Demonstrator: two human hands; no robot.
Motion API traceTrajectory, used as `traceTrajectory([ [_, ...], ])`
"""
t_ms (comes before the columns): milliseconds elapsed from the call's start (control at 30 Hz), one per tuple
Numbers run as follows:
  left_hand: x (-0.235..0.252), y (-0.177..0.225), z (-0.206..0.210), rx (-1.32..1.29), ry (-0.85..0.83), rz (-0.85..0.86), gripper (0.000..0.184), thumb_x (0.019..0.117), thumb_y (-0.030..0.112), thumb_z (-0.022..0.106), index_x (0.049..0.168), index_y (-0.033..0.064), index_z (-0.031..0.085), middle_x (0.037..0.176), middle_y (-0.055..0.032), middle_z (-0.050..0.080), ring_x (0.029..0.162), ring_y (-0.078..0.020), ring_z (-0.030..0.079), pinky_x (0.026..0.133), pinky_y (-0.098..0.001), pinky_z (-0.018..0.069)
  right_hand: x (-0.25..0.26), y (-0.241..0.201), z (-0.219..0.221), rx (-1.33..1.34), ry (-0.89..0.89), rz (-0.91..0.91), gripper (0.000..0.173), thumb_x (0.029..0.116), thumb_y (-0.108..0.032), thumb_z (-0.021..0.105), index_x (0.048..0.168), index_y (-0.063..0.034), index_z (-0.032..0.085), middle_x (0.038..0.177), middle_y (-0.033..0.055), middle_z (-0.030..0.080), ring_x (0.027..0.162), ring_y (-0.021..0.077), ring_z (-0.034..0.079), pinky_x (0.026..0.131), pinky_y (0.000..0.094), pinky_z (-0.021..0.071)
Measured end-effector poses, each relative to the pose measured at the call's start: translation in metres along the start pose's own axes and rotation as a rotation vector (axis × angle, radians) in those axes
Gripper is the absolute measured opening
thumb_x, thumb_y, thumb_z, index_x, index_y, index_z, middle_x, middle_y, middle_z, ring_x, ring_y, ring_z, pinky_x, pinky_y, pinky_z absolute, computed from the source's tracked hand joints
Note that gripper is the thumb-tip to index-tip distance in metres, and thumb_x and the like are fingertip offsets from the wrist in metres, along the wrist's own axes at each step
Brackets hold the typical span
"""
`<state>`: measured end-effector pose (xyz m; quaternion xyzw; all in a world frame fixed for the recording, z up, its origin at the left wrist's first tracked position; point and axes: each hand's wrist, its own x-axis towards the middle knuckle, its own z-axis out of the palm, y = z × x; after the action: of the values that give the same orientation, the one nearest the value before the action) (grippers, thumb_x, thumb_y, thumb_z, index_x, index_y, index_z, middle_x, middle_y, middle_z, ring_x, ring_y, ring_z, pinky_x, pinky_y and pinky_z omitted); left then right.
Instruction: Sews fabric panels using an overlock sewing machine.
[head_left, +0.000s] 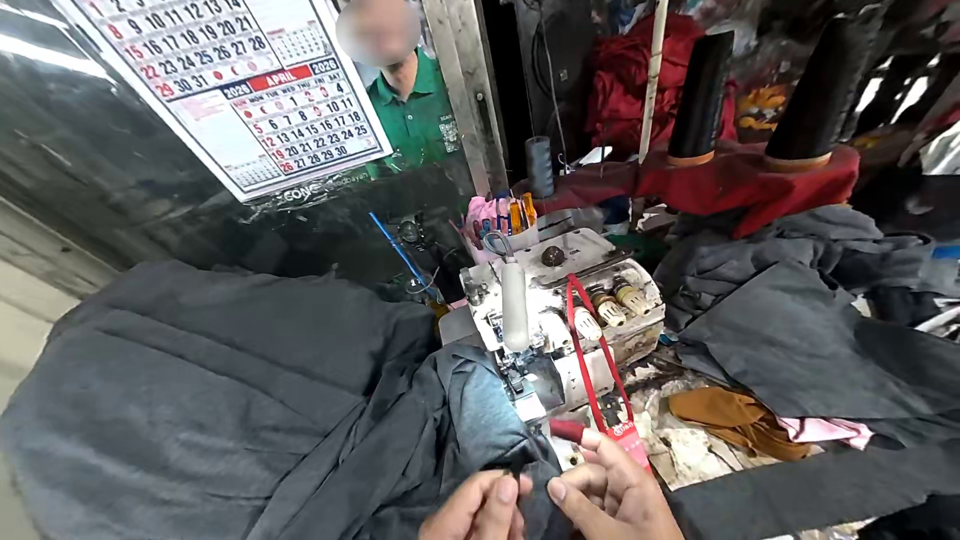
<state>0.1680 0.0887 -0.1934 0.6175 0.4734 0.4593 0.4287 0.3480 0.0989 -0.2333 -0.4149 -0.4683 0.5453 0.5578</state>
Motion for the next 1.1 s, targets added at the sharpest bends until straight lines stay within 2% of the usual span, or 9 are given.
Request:
traceTrajectory([
  [133,0.003,-0.021,0.013,0.064,0.01,0.051,0.023,0.1022,0.011,0.06,0.119,0.0015,0.073,0.105,-0.0086,0.069,0.091,-0.0154,0.067,0.079,-0.0303,0.06,0.003,-0.007,-0.002,-0.077,-0.095,-0.02,0.071,0.0968,-0.008,0.07,0.153,0.0049,0.028,0.095,0.0085,0.076,0.078,0.0196,0.074,0.065,0.0349,0.0628],
  [267,0.0,-0.023,-0.007,-0.202,0.008,-0.073,0.036,0.1113,0.014,0.037,0.116,-0.0028,0.068,0.09,-0.0092,0.066,0.076,-0.0188,0.067,0.07,-0.0382,0.0618,0.007,-0.022,-0.014,-0.028,-0.213,-0.079,0.068,0.0998,-0.005,0.063,0.154,0.0081,0.024,0.099,0.0102,0.073,0.077,0.0182,0.07,0.067,0.0341,0.0606],
  [333,-0.005,-0.028,-0.002,-0.226,0.007,-0.096,0.029,0.1091,0.008,0.042,0.122,-0.0035,0.065,0.095,-0.0115,0.07,0.077,-0.0198,0.07,0.071,-0.039,0.063,0.009,-0.027,-0.012,0.077,-0.203,-0.028,0.057,0.1002,-0.003,0.059,0.149,0.0067,0.031,0.097,0.0104,0.072,0.076,0.0176,0.069,0.068,0.0341,0.0594],
  [500,0.001,-0.047,0.028,-0.26,0.042,0.108,0.031,0.0977,-0.009,0.049,0.124,-0.0098,0.066,0.124,-0.0156,0.069,0.114,-0.0193,0.068,0.101,-0.0363,0.0564,0.016,-0.025,-0.007,-0.197,-0.081,-0.022,0.049,0.0987,-0.01,0.068,0.142,-0.0002,0.048,0.096,0.0092,0.077,0.079,0.0226,0.075,0.068,0.0377,0.0649],
  [767,0.018,-0.037,0.015,-0.121,0.017,0.15,0.015,0.097,-0.005,0.06,0.105,-0.0046,0.073,0.113,-0.0139,0.074,0.108,-0.0225,0.072,0.094,-0.0368,0.0615,0.016,-0.032,-0.003,-0.781,-0.115,-0.149,0.046,0.0993,-0.022,0.065,0.142,-0.0069,0.056,0.097,-0.0031,0.079,0.083,0.0092,0.076,0.078,0.0355,0.0645],
  [833,0.016,-0.032,0.005,0.014,-0.001,0.14,0.01,0.0968,-0.001,0.063,0.099,-0.0003,0.073,0.113,-0.0104,0.074,0.106,-0.0192,0.072,0.09,-0.0349,0.0631,0.01,-0.031,-0.003,-0.921,-0.066,-0.249,0.04,0.0983,-0.025,0.066,0.136,-0.01,0.063,0.098,-0.0047,0.078,0.092,0.0097,0.075,0.092,0.0436,0.0601],
  [900,0.014,-0.022,-0.004,0.125,-0.033,0.106,0.008,0.0993,0.005,0.061,0.101,0.0033,0.069,0.109,-0.0059,0.075,0.095,-0.0132,0.073,0.08,-0.0312,0.0636,0.01,-0.029,-0.007,-0.797,-0.03,-0.325,0.03,0.0958,-0.017,0.066,0.125,-0.0088,0.065,0.097,-0.0037,0.076,0.098,0.0118,0.072,0.107,0.0498,0.0484],
  [1033,0.024,-0.019,0.008,-0.033,0.035,0.167,0.006,0.0995,0.002,0.054,0.101,-0.0001,0.059,0.086,-0.0045,0.063,0.072,-0.0103,0.06,0.061,-0.0255,0.0515,0.028,-0.012,-0.006,0.044,-0.097,-0.214,0.024,0.0954,0.0,0.057,0.119,0.0009,0.053,0.098,0.0072,0.066,0.079,0.0127,0.062,0.067,0.0285,0.054],
  [1100,0.031,-0.022,0.008,-0.192,0.046,0.18,0.014,0.0992,0.001,0.059,0.112,0.0002,0.053,0.084,-0.0055,0.068,0.071,-0.0116,0.065,0.064,-0.0275,0.0571,0.037,-0.002,-0.014,0.26,-0.187,-0.147,0.025,0.0954,-0.001,0.059,0.119,-0.0007,0.052,0.099,0.0066,0.065,0.084,0.0125,0.064,0.074,0.0297,0.0557],
])
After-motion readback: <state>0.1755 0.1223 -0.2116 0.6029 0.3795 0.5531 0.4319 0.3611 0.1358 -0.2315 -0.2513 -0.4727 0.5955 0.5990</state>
